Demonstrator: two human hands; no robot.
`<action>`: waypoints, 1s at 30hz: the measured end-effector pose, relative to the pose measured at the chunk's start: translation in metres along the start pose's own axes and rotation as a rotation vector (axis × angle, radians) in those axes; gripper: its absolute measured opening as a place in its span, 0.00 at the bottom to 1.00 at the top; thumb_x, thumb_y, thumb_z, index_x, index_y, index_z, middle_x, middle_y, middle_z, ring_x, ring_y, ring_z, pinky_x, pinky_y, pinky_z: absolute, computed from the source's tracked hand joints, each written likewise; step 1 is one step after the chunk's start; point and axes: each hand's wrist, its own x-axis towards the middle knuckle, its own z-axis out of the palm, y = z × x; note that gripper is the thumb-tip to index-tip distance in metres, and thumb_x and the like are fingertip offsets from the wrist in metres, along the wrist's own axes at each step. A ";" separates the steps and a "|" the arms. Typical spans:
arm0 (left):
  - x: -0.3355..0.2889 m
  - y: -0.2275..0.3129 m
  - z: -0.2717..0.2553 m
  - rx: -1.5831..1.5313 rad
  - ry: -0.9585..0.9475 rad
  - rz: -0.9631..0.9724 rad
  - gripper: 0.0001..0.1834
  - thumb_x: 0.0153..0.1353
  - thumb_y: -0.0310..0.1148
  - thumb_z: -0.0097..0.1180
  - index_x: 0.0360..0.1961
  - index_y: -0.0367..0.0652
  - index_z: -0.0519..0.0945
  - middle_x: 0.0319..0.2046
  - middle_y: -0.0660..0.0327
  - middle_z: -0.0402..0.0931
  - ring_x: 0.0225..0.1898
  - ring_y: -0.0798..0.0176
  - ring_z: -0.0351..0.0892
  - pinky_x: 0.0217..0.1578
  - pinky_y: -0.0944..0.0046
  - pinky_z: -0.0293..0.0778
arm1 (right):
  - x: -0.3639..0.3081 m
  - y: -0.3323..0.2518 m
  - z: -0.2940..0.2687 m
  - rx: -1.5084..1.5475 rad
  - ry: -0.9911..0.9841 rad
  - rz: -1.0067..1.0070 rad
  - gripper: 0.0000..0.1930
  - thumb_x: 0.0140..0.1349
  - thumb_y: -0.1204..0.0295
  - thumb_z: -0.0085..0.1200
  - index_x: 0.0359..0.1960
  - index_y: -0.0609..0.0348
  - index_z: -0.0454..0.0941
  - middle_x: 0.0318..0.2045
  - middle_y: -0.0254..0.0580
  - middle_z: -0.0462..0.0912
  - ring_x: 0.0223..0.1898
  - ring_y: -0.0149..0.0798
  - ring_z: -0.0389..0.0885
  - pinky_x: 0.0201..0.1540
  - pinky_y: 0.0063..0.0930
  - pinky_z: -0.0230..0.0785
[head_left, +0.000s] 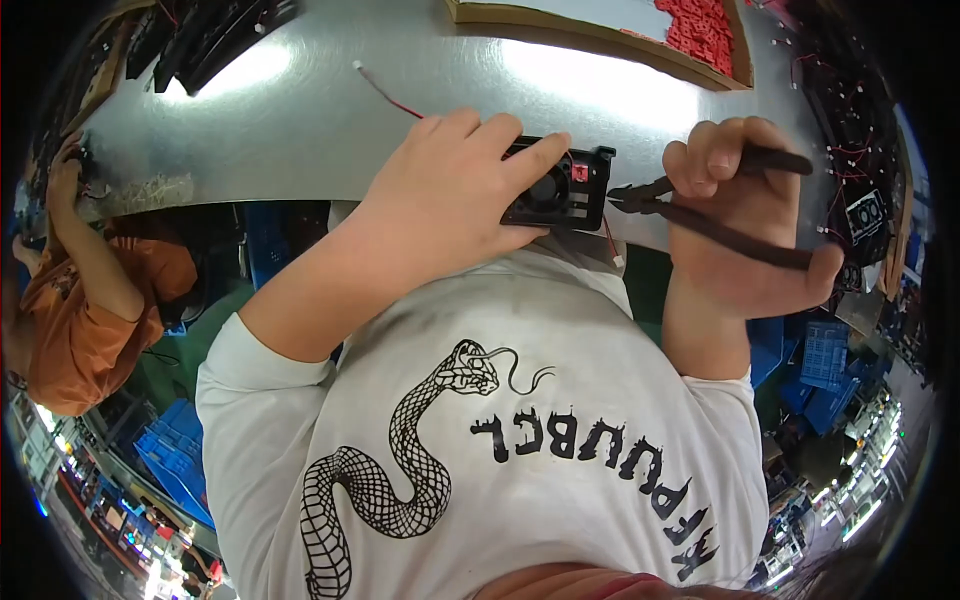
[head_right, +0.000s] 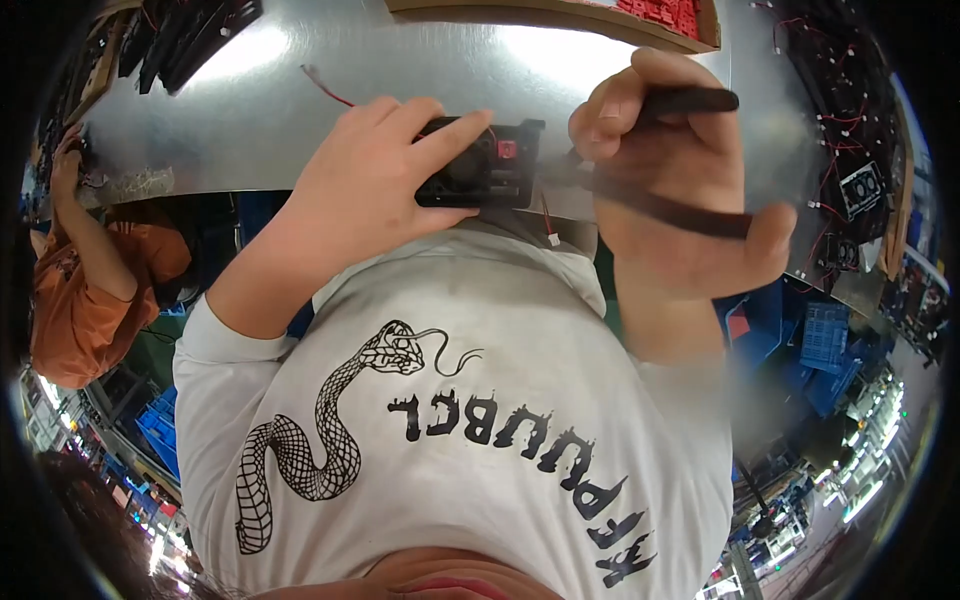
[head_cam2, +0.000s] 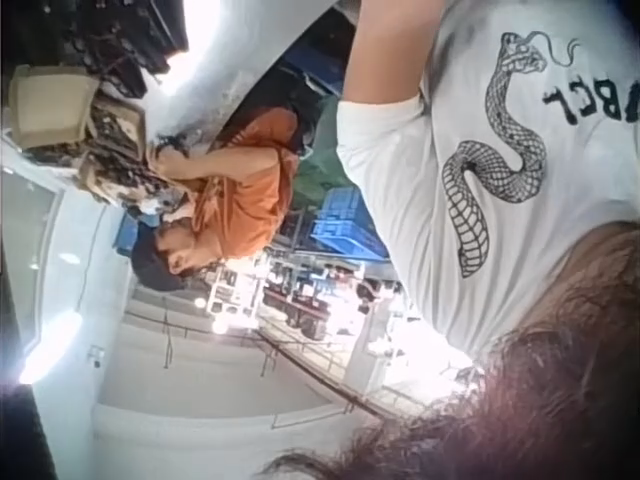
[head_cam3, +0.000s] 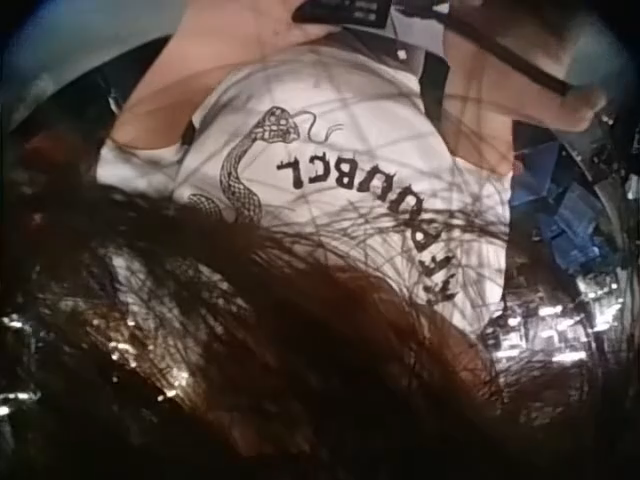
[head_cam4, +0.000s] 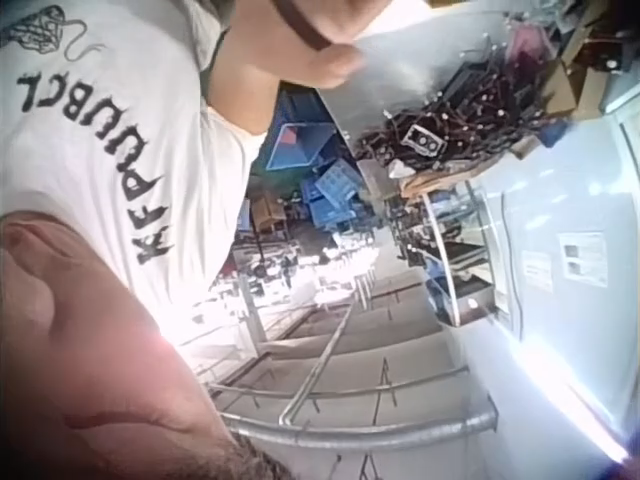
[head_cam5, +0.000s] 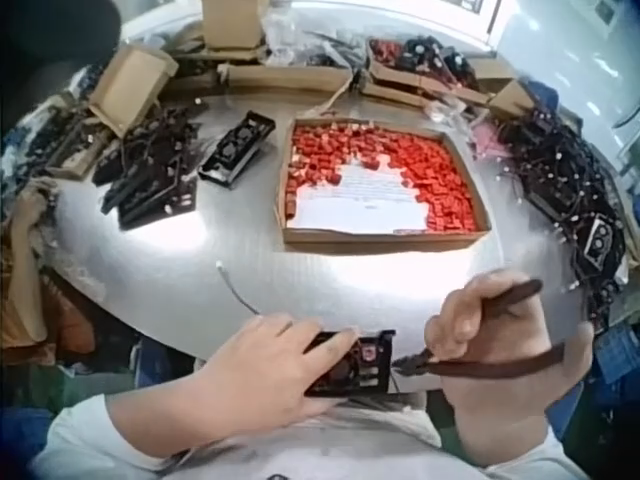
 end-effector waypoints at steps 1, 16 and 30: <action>-0.002 0.001 0.001 0.020 0.009 -0.025 0.38 0.48 0.47 0.74 0.62 0.52 0.77 0.41 0.61 0.76 0.43 0.55 0.77 0.46 0.54 0.73 | -0.005 0.008 0.001 -0.049 0.059 -0.068 0.49 0.56 0.29 0.51 0.60 0.66 0.73 0.42 0.42 0.71 0.39 0.34 0.63 0.42 0.30 0.55; 0.001 0.016 0.002 0.048 -0.038 -0.072 0.39 0.49 0.48 0.73 0.64 0.52 0.76 0.41 0.61 0.75 0.42 0.55 0.76 0.45 0.56 0.73 | -0.011 0.022 -0.007 -0.061 0.017 -0.209 0.56 0.53 0.23 0.49 0.62 0.69 0.66 0.43 0.47 0.74 0.43 0.41 0.71 0.48 0.37 0.65; 0.004 0.024 0.005 0.068 -0.023 -0.069 0.40 0.49 0.49 0.73 0.64 0.52 0.76 0.41 0.61 0.75 0.42 0.56 0.75 0.44 0.57 0.72 | -0.012 0.019 -0.010 -0.061 -0.002 -0.244 0.55 0.54 0.24 0.48 0.62 0.70 0.66 0.44 0.47 0.74 0.42 0.40 0.70 0.46 0.35 0.64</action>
